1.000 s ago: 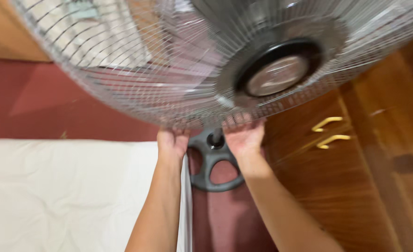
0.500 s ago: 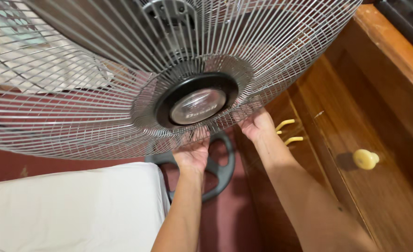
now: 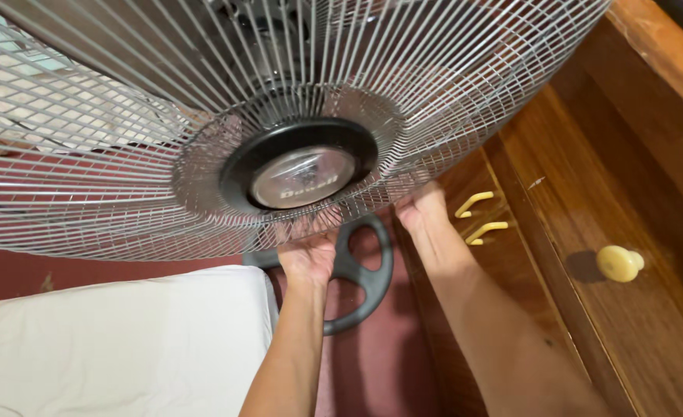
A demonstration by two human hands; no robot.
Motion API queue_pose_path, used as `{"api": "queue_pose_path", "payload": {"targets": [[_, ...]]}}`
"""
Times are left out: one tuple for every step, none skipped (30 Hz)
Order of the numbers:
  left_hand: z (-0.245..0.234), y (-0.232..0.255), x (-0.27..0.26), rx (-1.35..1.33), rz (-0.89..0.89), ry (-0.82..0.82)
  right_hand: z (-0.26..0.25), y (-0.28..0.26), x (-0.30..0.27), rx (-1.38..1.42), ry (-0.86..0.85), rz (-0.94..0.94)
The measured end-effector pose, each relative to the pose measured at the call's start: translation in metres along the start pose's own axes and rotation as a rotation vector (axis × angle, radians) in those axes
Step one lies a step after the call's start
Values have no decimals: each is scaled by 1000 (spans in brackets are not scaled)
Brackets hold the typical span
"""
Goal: The person disassembles a standing electric fan by removing the front grille, unscrewing the blade hub nut, and detaching the fan blades. They then remove the rear grille and use a brush to clean the motor housing before placing the rear grille on the bed.
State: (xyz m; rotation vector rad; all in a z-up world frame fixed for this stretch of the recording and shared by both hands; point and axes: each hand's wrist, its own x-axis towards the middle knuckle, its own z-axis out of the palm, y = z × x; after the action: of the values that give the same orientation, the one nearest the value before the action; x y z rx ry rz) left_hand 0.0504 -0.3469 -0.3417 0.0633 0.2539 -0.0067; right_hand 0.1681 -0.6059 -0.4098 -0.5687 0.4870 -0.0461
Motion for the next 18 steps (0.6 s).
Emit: {"api": "queue_pose_path", "payload": {"targets": [[2, 1, -1, -1, -12, 26, 2, 2, -3, 39, -73, 31], [5, 1, -2, -2, -25, 52, 6, 3, -8, 79, -147, 63], [6, 2, -3, -6, -40, 78, 13, 2, -17, 116, -217, 93], [6, 3, -5, 8, -24, 56, 21, 3, -27, 113, -171, 108], [6, 4, -4, 24, -9, 32, 31, 4, -36, 113, -125, 121], [6, 3, -3, 39, 7, 7, 39, 4, -45, 112, -80, 134], [4, 3, -1, 35, 2, 17, 46, 3, -53, 106, -129, 134], [0, 4, 1, 31, -2, 26, 51, 3, -58, 100, -178, 133], [-5, 5, 3, 26, -5, 36, 55, 3, -62, 93, -227, 135], [-11, 6, 5, 45, -5, 33, 57, 4, -65, 96, -197, 143], [-18, 7, 8, 64, -7, 29, 56, 3, -67, 99, -166, 150], [-24, 9, 11, 84, -9, 26, 55, 2, -69, 103, -134, 156], [-30, 10, 11, 121, 11, 80, 53, -2, -71, 56, -114, 123], [-35, 13, 9, 158, 32, 134, 50, -7, -76, 8, -94, 90], [-37, 19, 7, 196, 54, 183, 51, -13, -81, -38, -80, 56], [-37, 28, 2, 165, 156, 151, 53, -21, -88, -54, -57, -17], [-36, 40, -6, 134, 258, 122, 53, -31, -97, -70, -33, -88], [-32, 51, -12, 102, 360, 92, 56, -40, -108, -86, -10, -159]]}}
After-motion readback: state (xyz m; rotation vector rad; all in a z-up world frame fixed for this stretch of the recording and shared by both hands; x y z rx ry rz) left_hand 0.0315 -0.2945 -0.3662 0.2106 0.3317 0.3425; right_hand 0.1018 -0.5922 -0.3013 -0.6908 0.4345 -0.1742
